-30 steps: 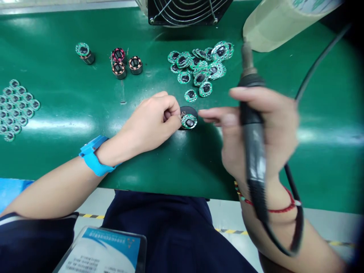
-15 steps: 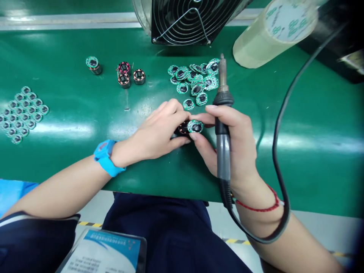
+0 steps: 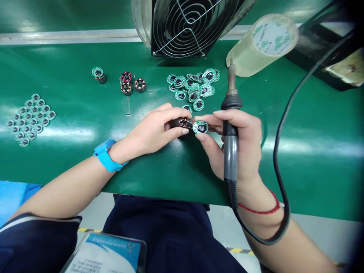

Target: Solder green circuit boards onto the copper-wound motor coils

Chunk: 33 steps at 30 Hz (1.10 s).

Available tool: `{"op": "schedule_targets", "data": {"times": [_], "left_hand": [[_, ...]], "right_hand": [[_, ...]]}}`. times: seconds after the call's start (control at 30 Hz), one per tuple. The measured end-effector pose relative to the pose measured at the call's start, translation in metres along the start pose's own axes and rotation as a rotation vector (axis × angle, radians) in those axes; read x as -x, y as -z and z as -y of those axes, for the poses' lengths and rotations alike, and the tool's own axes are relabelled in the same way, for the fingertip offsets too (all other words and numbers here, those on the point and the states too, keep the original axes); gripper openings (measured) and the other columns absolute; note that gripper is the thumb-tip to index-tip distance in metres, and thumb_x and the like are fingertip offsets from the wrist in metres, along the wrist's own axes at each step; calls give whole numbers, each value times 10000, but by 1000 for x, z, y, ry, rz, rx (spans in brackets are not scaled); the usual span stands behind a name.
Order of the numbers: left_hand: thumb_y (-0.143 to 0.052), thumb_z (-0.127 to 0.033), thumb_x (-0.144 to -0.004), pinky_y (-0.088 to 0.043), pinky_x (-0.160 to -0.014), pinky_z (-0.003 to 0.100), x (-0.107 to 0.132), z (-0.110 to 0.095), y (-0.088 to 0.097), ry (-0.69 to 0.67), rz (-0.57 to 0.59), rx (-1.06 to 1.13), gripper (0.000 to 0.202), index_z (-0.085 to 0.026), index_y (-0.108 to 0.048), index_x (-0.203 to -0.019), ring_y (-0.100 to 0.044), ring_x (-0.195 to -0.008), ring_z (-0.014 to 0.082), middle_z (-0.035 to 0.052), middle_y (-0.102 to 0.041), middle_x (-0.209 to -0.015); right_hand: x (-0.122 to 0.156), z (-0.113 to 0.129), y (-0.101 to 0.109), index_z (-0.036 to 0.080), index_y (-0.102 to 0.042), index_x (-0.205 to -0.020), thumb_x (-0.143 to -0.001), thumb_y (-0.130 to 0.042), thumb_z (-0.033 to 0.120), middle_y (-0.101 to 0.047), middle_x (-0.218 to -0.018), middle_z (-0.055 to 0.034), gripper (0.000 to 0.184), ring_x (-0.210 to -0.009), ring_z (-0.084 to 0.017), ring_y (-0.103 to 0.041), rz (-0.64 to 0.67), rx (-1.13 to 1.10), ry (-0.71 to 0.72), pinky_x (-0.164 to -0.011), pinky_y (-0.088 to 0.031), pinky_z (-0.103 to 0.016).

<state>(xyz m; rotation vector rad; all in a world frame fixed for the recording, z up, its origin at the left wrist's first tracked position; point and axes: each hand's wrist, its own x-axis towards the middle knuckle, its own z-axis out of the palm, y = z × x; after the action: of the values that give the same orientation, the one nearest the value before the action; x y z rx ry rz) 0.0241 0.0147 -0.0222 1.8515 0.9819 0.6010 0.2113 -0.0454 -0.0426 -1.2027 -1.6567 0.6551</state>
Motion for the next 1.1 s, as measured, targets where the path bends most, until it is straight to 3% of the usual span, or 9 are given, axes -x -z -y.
{"op": "schedule_targets", "data": {"times": [0.2, 0.33, 0.63, 0.73, 0.83, 0.9, 1.0, 1.1], "left_hand": [[-576, -128, -859, -543, -727, 244, 3, -13, 1, 401, 106, 753, 281, -148, -657, -1128, -629, -693, 79, 8, -659, -797], [-585, -191, -896, -560, -741, 223, 5, -18, 3, 483, 116, 934, 233, -143, -694, -1096, -682, -727, 90, 24, -698, -772], [-460, -130, -951, -556, -767, 215, 8, -26, -8, 606, 43, 818, 246, -94, -701, -981, -681, -734, 72, 30, -703, -818], [-460, -182, -953, -541, -774, 226, 9, -28, -10, 548, 66, 806, 239, -86, -678, -930, -664, -739, 75, 23, -677, -796], [-542, -119, -873, -503, -674, 208, 7, -27, -5, 476, 71, 711, 148, -105, -630, -992, -582, -621, 43, -11, -632, -766], [-583, -91, -812, -466, -627, 198, 4, -24, 7, 425, -33, 583, 181, -121, -582, -990, -543, -612, 42, -27, -594, -756], [-615, -83, -740, -437, -621, 210, 2, -15, 47, 319, -277, 254, 169, -145, -549, -884, -534, -668, 66, -18, -573, -768], [-630, -98, -702, -435, -622, 263, 8, 1, 96, 408, -425, -96, 175, -165, -572, -854, -541, -663, 102, 6, -604, -769]], "right_hand": [[-9, 3, 4, 391, -467, -1289, -830, -663, 154, -712, -1097, -19, 552, -1000, -230, -701, 30, 153, 239, -817, -610, -418], [-9, 7, 5, 381, -448, -1316, -834, -657, 145, -712, -1128, -28, 576, -996, -243, -702, 47, 167, 230, -769, -617, -418], [-6, 13, -2, 279, -494, -1254, -860, -638, 192, -713, -1087, -69, 428, -956, -224, -690, 63, 340, 209, -758, -593, -358], [-7, 12, -4, 241, -529, -1209, -872, -616, 209, -716, -1055, -90, 350, -933, -235, -686, 103, 423, 214, -741, -584, -367], [-9, 13, -1, 232, -513, -1250, -876, -613, 239, -702, -1115, -106, 387, -1007, -248, -674, 155, 416, 231, -782, -580, -386], [-12, 15, 6, 243, -493, -1288, -877, -615, 266, -677, -1196, -105, 430, -1093, -243, -651, 171, 365, 193, -857, -570, -396], [-20, 11, 24, 280, -506, -1290, -875, -618, 329, -672, -1215, -83, 433, -1075, -233, -661, 74, 371, 57, -902, -556, -424], [-35, -6, 45, 276, -530, -1276, -862, -613, 406, -679, -1209, -108, 441, -964, -255, -692, -40, 486, -19, -848, -562, -471]]}}
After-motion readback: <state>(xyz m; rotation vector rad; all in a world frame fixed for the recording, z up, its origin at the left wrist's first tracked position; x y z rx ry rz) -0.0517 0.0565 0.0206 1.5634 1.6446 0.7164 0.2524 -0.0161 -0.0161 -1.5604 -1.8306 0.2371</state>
